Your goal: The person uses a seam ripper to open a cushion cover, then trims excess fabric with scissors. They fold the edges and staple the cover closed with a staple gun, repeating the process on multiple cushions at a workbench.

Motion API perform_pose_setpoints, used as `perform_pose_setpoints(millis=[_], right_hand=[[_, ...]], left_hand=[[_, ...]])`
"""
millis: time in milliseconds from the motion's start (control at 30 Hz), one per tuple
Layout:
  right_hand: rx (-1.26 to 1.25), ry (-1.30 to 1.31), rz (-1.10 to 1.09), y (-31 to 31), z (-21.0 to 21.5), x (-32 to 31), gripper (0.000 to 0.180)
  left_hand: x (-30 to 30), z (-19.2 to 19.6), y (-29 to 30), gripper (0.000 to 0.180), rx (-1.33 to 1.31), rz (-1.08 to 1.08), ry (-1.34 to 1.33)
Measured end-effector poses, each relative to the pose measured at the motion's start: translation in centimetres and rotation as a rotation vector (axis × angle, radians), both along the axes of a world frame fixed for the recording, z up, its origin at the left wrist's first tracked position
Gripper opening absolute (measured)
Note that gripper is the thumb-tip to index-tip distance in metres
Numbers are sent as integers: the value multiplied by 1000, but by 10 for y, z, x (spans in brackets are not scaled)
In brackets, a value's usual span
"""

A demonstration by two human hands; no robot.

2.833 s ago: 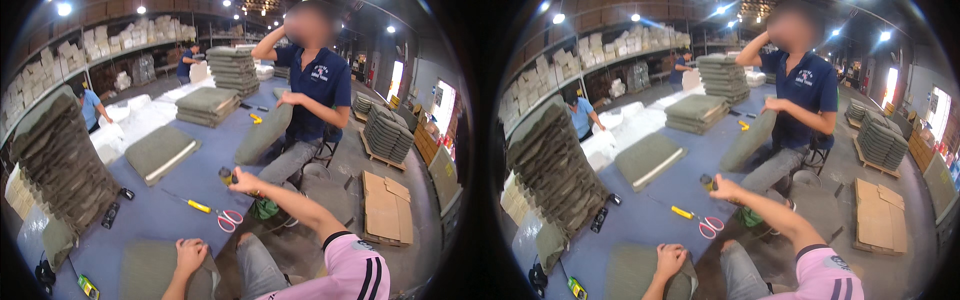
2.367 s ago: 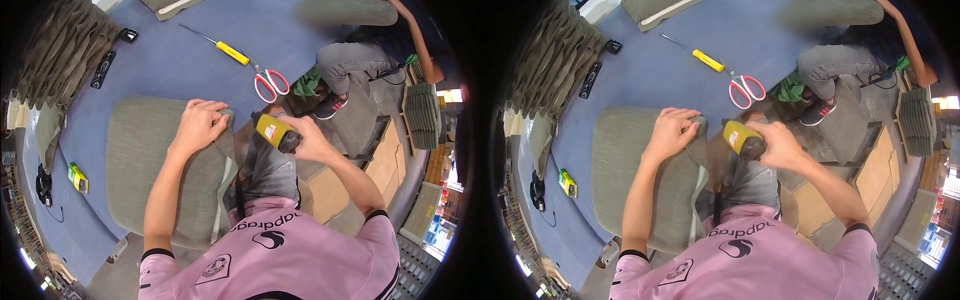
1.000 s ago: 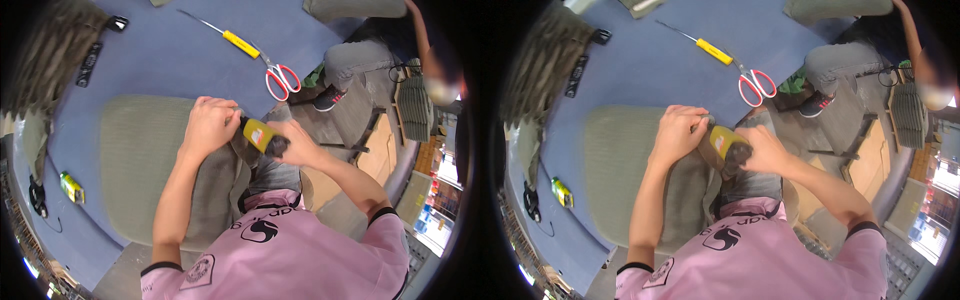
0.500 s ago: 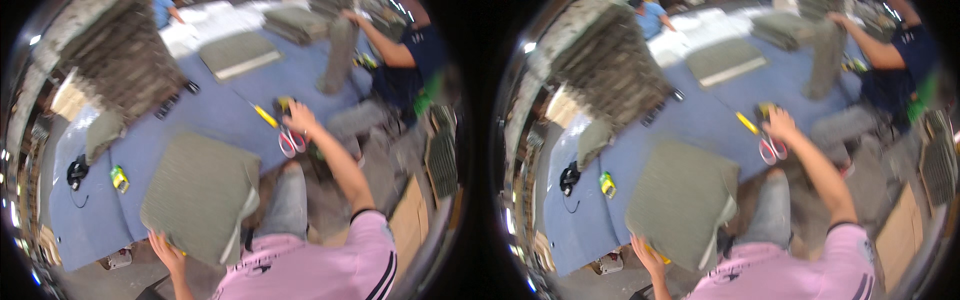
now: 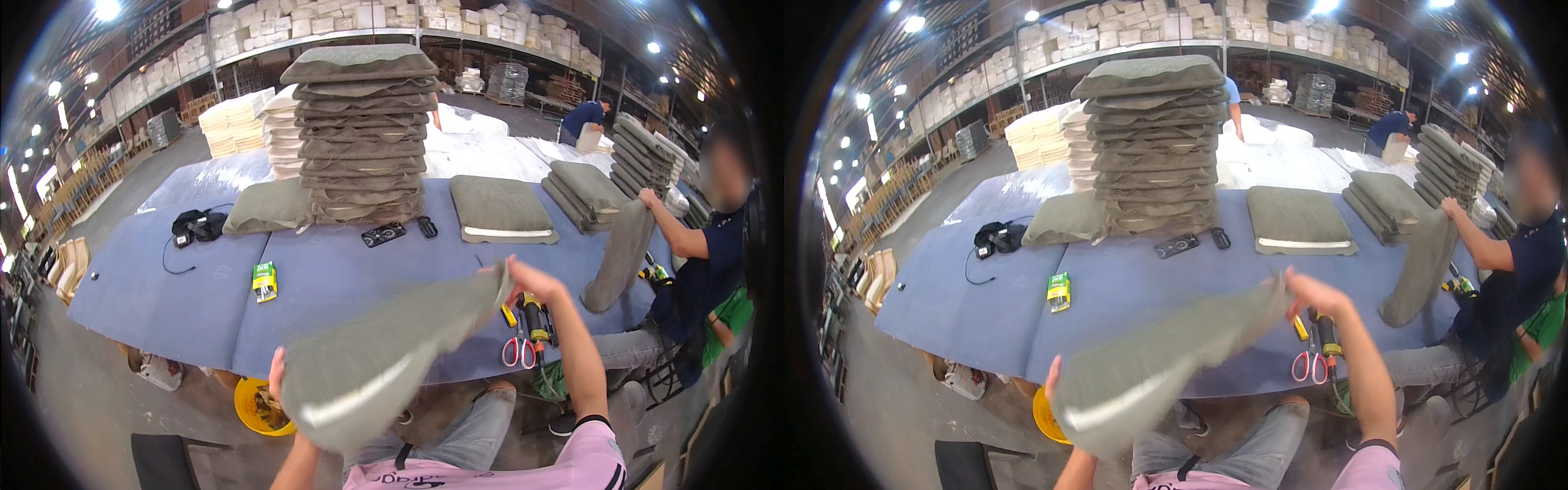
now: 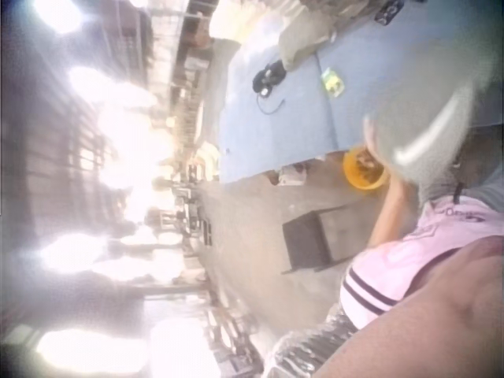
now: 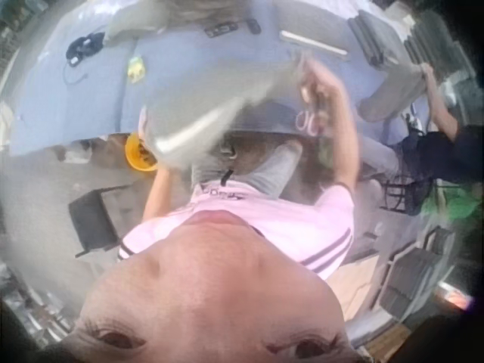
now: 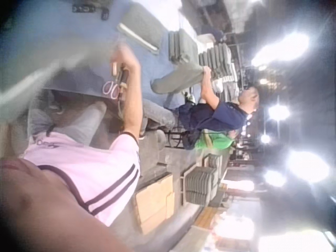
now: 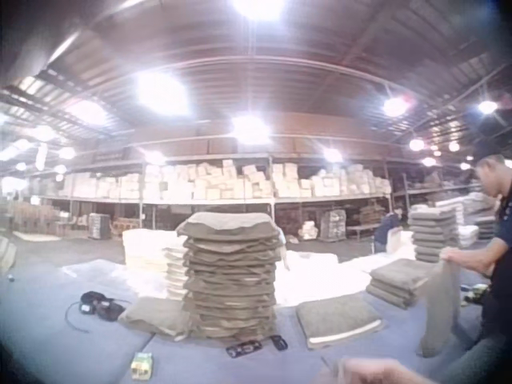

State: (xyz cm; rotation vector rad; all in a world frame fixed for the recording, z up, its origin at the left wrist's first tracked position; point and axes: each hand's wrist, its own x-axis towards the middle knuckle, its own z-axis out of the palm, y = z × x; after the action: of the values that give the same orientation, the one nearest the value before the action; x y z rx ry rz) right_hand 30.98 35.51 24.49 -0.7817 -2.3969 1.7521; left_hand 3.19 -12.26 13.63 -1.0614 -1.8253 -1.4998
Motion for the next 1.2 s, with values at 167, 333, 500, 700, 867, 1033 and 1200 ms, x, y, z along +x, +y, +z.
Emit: perform_pose_setpoints(millis=[167,333,500,700,867,1033,1200], right_hand=[[172,59,-403,30,52,31,79],[1124,146,-575,-94,102,-30,58],[1301,440,51,-207,149,-98,70],[1271,481,443,-236,170,-177,70],[1033,242,647,-234,179,-193,63],[763,260,562,-254,178,-176,48],[682,416,387,-274,174,-168,41]], left_hand=[[11,51,90,99,139,-244,-509],[-11,48,89,80,237,-398,-509],[-28,67,88,65,434,-515,-448],[-21,93,114,52,479,-316,-306],[-13,91,102,51,482,-362,-152],[4,85,90,48,568,-617,-256],[11,84,89,47,675,-658,-210]])
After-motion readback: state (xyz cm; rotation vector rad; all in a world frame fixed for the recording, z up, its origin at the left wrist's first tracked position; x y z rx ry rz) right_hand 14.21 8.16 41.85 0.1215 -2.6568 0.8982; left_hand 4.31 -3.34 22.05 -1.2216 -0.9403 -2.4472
